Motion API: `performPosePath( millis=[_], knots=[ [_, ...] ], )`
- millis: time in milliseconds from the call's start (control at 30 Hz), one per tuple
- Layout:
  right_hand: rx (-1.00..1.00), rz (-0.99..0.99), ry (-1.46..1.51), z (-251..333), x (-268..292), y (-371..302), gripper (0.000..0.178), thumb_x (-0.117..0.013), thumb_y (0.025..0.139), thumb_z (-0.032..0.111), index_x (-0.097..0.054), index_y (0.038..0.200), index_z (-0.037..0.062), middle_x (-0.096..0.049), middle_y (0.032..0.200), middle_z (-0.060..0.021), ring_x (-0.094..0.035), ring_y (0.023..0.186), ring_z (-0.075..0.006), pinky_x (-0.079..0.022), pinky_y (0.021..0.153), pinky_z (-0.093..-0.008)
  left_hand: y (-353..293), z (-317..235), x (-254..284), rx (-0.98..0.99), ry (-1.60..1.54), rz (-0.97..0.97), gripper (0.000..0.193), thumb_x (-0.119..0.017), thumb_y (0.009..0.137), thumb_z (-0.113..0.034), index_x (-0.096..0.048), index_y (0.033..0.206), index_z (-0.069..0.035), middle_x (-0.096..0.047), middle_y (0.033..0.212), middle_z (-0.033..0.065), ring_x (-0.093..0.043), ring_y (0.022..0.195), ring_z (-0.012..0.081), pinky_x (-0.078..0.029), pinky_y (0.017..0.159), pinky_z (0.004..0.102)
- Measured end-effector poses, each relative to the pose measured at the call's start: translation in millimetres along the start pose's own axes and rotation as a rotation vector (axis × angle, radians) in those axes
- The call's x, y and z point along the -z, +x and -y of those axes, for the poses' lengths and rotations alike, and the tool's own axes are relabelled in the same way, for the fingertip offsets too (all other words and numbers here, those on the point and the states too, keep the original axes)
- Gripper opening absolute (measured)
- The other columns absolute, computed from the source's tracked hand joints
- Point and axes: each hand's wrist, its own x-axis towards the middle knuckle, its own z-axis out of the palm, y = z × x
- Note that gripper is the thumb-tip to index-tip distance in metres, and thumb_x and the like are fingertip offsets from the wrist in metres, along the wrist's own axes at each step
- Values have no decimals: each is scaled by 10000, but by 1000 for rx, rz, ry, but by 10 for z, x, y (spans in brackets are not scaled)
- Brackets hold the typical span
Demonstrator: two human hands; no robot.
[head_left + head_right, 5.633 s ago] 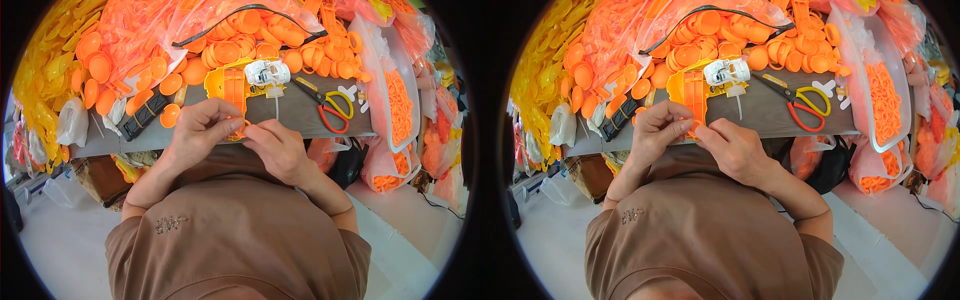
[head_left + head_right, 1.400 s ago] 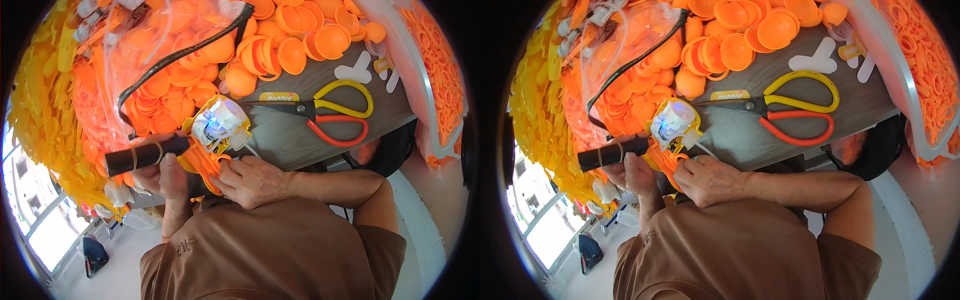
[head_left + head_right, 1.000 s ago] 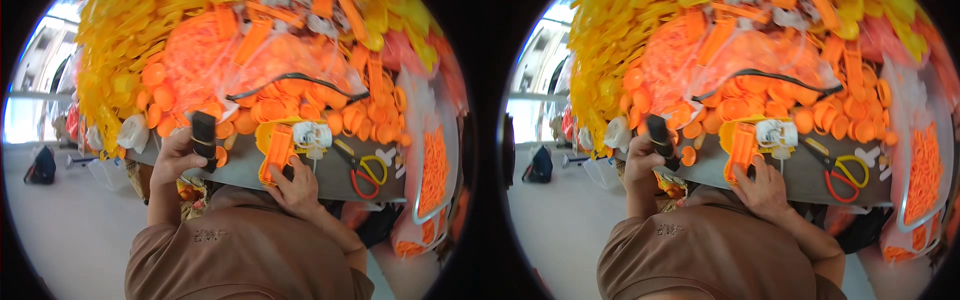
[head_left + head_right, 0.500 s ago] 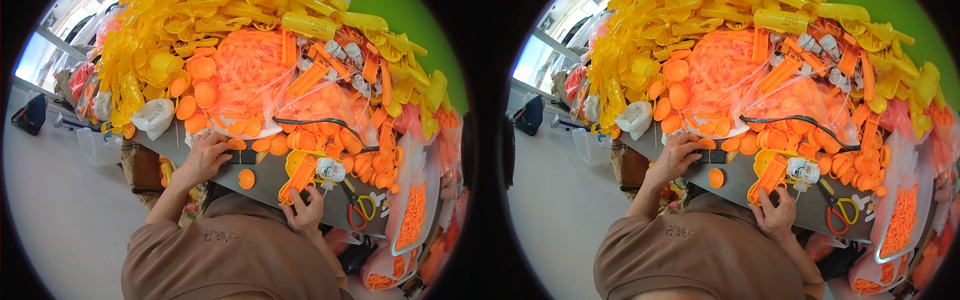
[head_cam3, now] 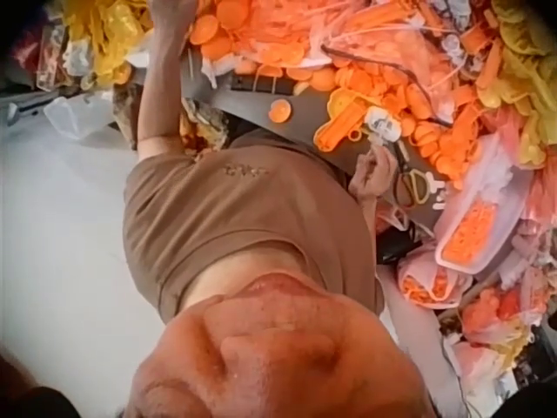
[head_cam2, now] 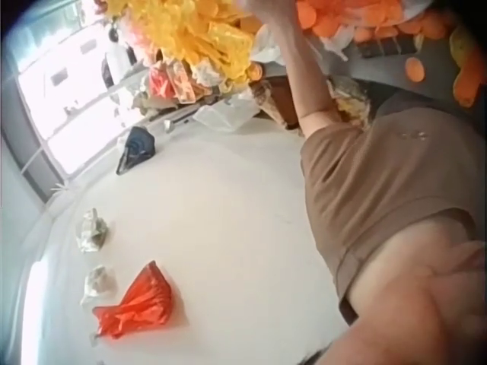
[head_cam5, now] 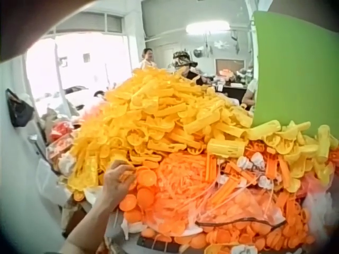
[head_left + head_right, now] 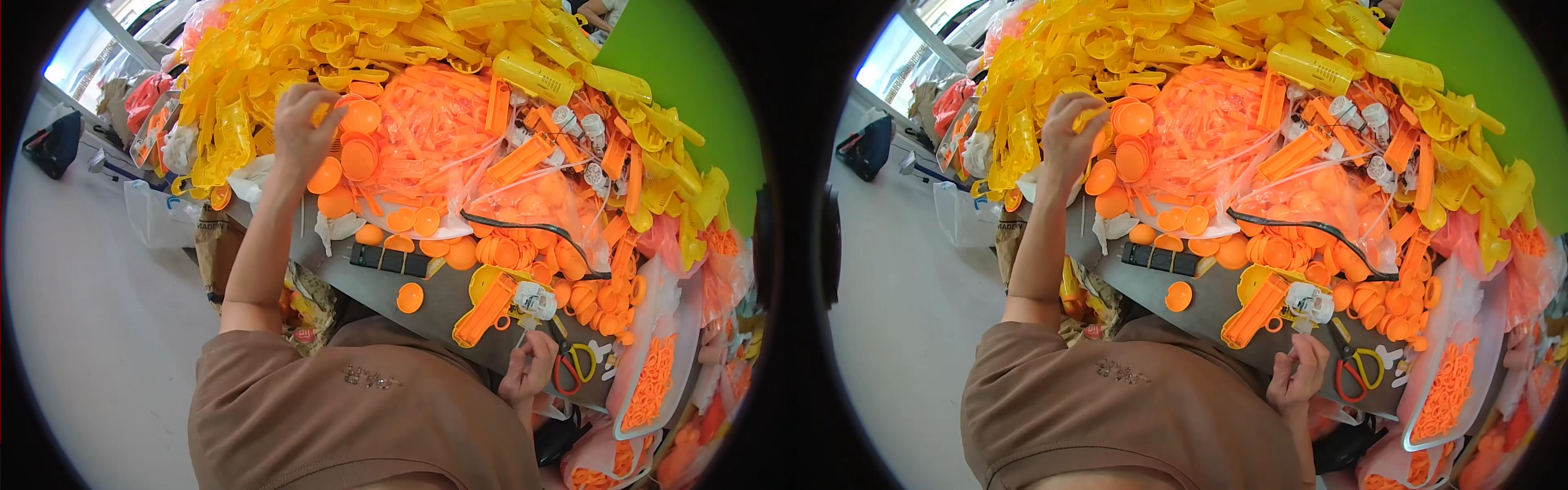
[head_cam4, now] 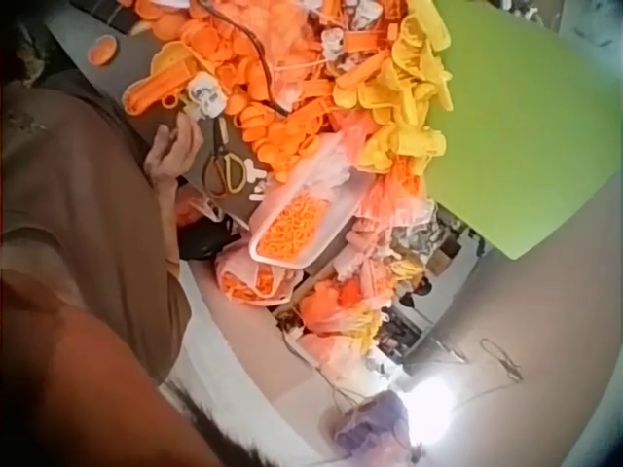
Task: Assembling a yellow toy bubble gun from various plastic components and internal parts.
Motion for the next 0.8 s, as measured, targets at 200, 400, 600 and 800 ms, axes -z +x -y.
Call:
performPosePath(
  millis=[200, 400, 600, 800],
  knots=[
    [150, 135, 22, 128, 16, 289, 203, -575, 824, 16, -554, 1017, -46, -574, 893, -162, -491, 603, -188, -408, 542, -263, 268, 586, 210, 20, 259, -302, 235, -718, 712, -132, -662, 928, -56, -596, 935, 121, -556, 905, 287, -444, 800, 367],
    [244, 220, 14, 158, -78, 418, 191, -652, 753, -18, -598, 935, -32, -590, 826, -157, -598, 667, -282, -479, 556, -324, 146, 564, 68, -153, 169, -156, 257, -728, 683, -148, -661, 920, -75, -596, 989, 115, -562, 918, 295, -439, 816, 380],
    [202, 270, 4, 164, -82, 471, 166, -657, 746, -27, -607, 905, -33, -594, 794, -152, -601, 655, -280, -482, 566, -317, -266, 565, 375, 20, 371, -380, 440, -750, 663, -244, -603, 1049, -91, -568, 1099, 121, -510, 1052, 315, -374, 904, 433],
    [235, 291, 32, 117, -181, 464, 134, -617, 777, -36, -600, 910, -27, -591, 803, -144, -579, 650, -249, -449, 550, -289, -589, 1076, 693, 543, 690, -14, 789, -753, 634, -465, -448, 1255, -87, -534, 1158, 171, -462, 1109, 359, -289, 954, 516]
  ],
)
